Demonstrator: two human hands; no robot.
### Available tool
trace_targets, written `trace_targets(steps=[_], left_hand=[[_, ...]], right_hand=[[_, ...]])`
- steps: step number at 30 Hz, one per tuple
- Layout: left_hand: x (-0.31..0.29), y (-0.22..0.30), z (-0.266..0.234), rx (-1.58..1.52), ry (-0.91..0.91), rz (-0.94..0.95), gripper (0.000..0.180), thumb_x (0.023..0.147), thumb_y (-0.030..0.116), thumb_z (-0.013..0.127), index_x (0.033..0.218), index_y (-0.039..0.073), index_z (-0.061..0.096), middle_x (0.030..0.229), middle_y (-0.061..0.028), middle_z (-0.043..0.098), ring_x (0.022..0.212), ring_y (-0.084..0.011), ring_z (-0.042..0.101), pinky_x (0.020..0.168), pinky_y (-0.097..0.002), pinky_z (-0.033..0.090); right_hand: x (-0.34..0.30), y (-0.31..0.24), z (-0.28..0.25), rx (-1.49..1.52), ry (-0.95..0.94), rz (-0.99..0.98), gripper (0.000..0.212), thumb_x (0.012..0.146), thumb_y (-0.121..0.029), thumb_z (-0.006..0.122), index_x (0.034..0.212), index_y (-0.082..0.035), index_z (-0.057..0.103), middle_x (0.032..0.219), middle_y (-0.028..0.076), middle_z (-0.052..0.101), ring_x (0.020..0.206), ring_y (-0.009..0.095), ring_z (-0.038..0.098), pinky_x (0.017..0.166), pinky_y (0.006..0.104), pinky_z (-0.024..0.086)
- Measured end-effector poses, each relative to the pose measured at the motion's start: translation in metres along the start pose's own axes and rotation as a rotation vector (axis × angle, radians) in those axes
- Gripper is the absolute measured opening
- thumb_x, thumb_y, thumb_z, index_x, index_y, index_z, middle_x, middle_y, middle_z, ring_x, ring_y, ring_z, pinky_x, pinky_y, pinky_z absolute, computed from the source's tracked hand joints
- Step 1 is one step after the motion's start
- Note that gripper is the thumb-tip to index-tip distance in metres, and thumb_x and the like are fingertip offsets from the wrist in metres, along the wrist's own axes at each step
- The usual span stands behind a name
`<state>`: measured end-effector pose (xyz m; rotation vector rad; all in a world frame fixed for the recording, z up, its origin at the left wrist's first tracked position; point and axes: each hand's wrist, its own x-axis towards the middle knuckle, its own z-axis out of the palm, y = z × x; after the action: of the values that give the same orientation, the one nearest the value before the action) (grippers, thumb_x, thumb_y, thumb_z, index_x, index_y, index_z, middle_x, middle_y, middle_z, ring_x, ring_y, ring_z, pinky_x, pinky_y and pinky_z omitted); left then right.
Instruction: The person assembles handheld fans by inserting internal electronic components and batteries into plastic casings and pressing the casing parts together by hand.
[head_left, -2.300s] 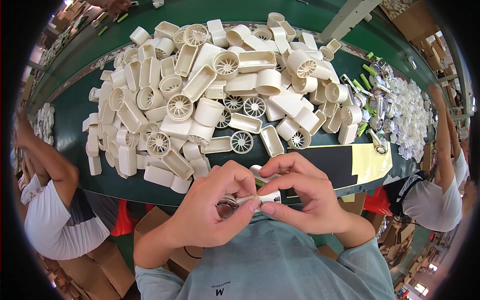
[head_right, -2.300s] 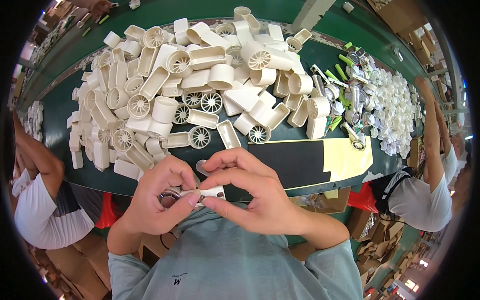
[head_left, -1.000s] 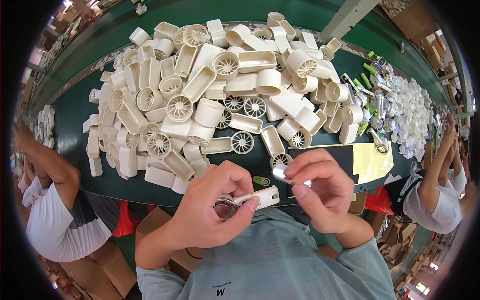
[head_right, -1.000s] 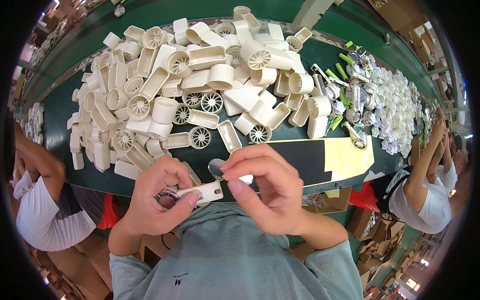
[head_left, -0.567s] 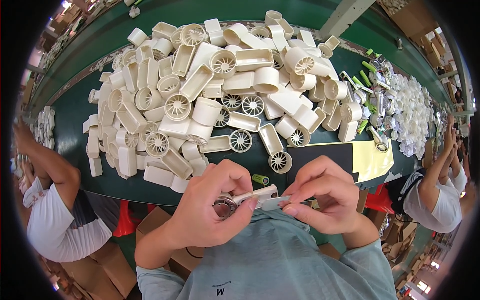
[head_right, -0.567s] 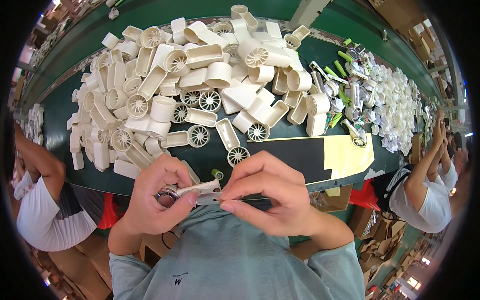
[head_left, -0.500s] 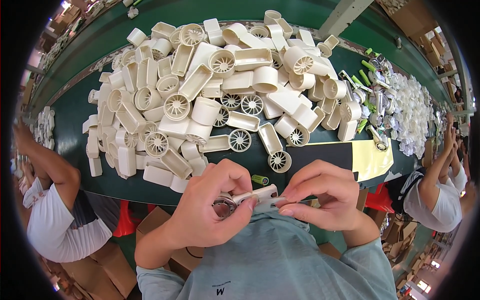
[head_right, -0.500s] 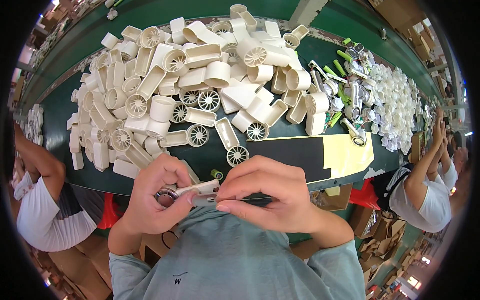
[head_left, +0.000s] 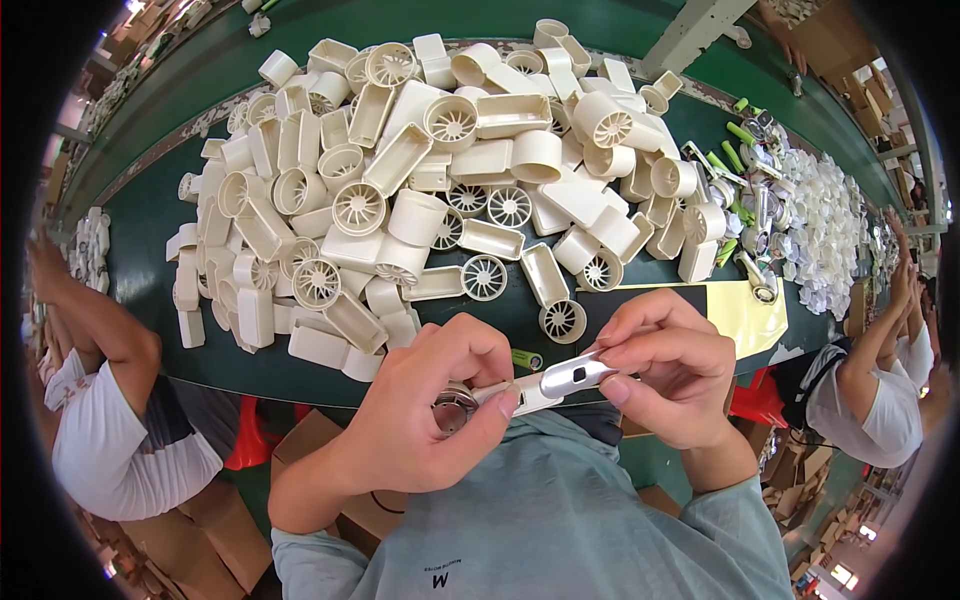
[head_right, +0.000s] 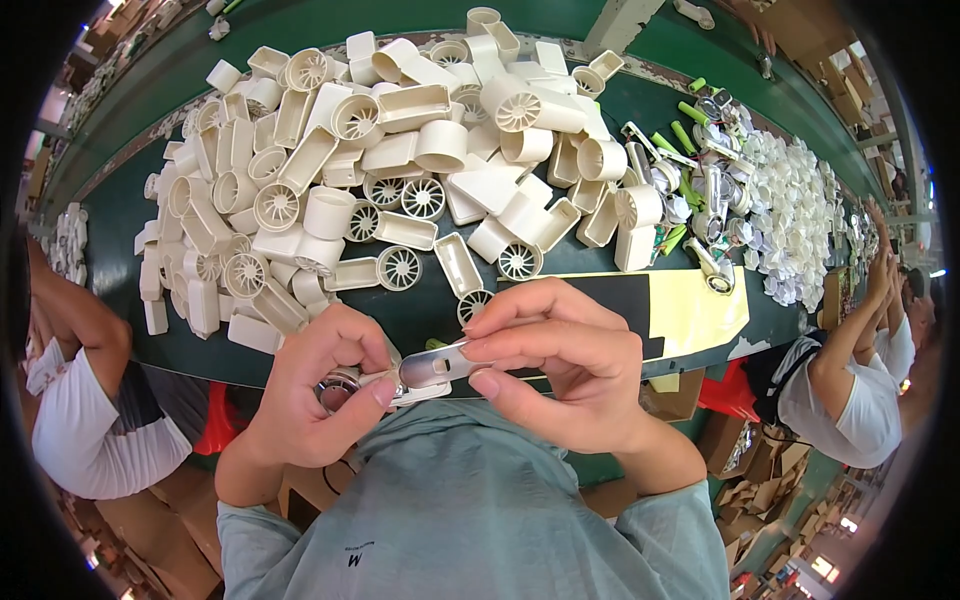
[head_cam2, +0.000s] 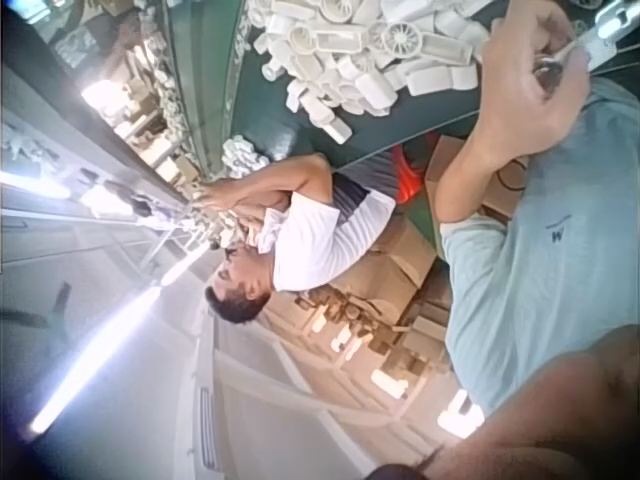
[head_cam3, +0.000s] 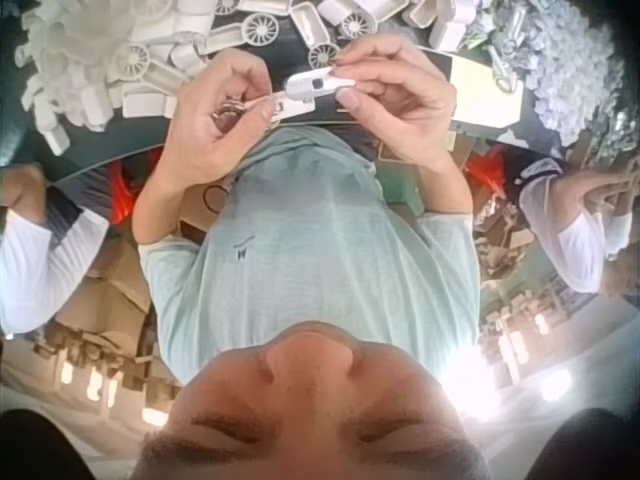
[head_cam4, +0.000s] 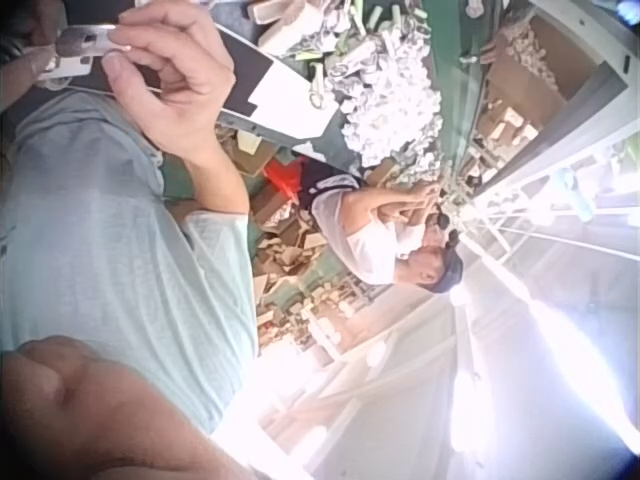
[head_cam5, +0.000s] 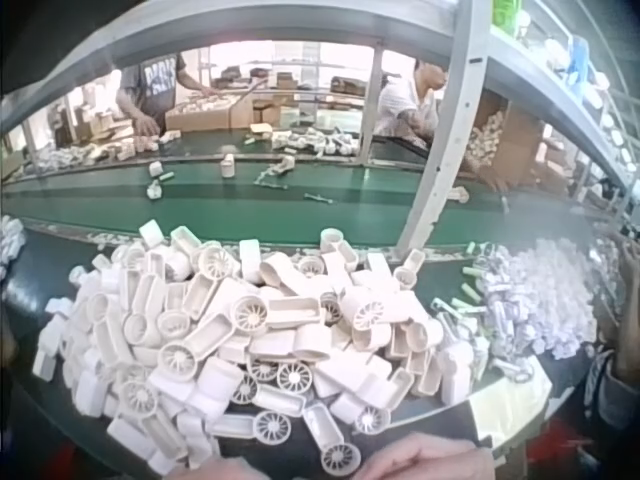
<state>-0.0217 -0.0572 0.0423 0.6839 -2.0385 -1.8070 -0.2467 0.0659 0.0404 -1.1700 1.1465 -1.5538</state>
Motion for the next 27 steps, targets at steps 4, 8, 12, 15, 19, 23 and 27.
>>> trace_targets(steps=[4, 8, 12, 15, 19, 23, 27], left_hand=[[0.000, 0.002, 0.000, -0.001, -0.006, -0.020, 0.021, 0.087, 0.007, 0.071, 0.101, 0.008, 0.055, 0.069, 0.0004, 0.064, 0.059, -0.0116, 0.052, 0.067, -0.0262, 0.037], [0.001, 0.004, -0.001, 0.020, -0.019, -0.028, 0.022, 0.088, 0.007, 0.072, 0.101, 0.008, 0.055, 0.069, 0.0005, 0.064, 0.059, -0.0097, 0.053, 0.063, -0.0249, 0.037], [-0.001, 0.002, 0.002, -0.030, 0.007, -0.058, 0.021, 0.089, 0.007, 0.072, 0.102, 0.007, 0.055, 0.070, 0.0006, 0.065, 0.060, -0.0089, 0.053, 0.062, -0.0242, 0.037], [0.000, 0.000, 0.000, -0.031, -0.008, -0.033, 0.021, 0.090, 0.007, 0.071, 0.102, 0.007, 0.054, 0.069, 0.0005, 0.064, 0.060, -0.0084, 0.053, 0.060, -0.0237, 0.037], [-0.001, -0.002, 0.001, -0.052, -0.018, -0.038, 0.022, 0.091, 0.008, 0.070, 0.104, 0.007, 0.053, 0.070, -0.0003, 0.062, 0.061, -0.0078, 0.052, 0.057, -0.0235, 0.037], [-0.001, -0.001, -0.003, -0.090, -0.047, -0.063, 0.024, 0.093, 0.009, 0.069, 0.108, 0.006, 0.050, 0.075, -0.0009, 0.062, 0.065, -0.0061, 0.054, 0.054, -0.0219, 0.039], [0.000, 0.006, -0.004, -0.156, -0.081, -0.085, 0.027, 0.094, 0.008, 0.068, 0.112, 0.005, 0.048, 0.076, -0.0003, 0.061, 0.070, -0.0052, 0.055, 0.053, -0.0206, 0.042]], right_hand=[[-0.001, 0.002, -0.001, 0.008, -0.028, 0.012, 0.029, 0.083, 0.013, 0.076, 0.111, 0.008, 0.072, 0.120, 0.022, 0.063, 0.107, 0.024, 0.068, 0.091, 0.0322, 0.064], [-0.001, 0.004, -0.002, 0.010, -0.019, 0.002, 0.028, 0.082, 0.012, 0.077, 0.110, 0.009, 0.071, 0.119, 0.021, 0.063, 0.108, 0.024, 0.068, 0.095, 0.0338, 0.062], [-0.003, 0.008, -0.006, -0.107, -0.080, -0.068, 0.026, 0.085, 0.012, 0.074, 0.110, 0.008, 0.071, 0.119, 0.020, 0.061, 0.109, 0.023, 0.067, 0.101, 0.0357, 0.058], [-0.007, 0.010, 0.001, 0.074, -0.002, -0.040, 0.023, 0.088, 0.010, 0.069, 0.111, 0.008, 0.071, 0.119, 0.018, 0.057, 0.108, 0.022, 0.065, 0.100, 0.0356, 0.056], [-0.007, 0.014, 0.004, 0.262, 0.038, 0.037, 0.022, 0.091, 0.009, 0.065, 0.112, 0.007, 0.071, 0.120, 0.017, 0.055, 0.106, 0.022, 0.064, 0.093, 0.0328, 0.055], [-0.010, 0.019, -0.004, 0.198, 0.006, -0.001, 0.022, 0.092, 0.010, 0.063, 0.112, 0.008, 0.072, 0.122, 0.018, 0.055, 0.109, 0.021, 0.065, 0.095, 0.0314, 0.055], [-0.010, 0.021, -0.004, 0.197, 0.037, 0.038, 0.024, 0.091, 0.012, 0.062, 0.112, 0.007, 0.073, 0.124, 0.018, 0.055, 0.110, 0.021, 0.065, 0.096, 0.0302, 0.055]])
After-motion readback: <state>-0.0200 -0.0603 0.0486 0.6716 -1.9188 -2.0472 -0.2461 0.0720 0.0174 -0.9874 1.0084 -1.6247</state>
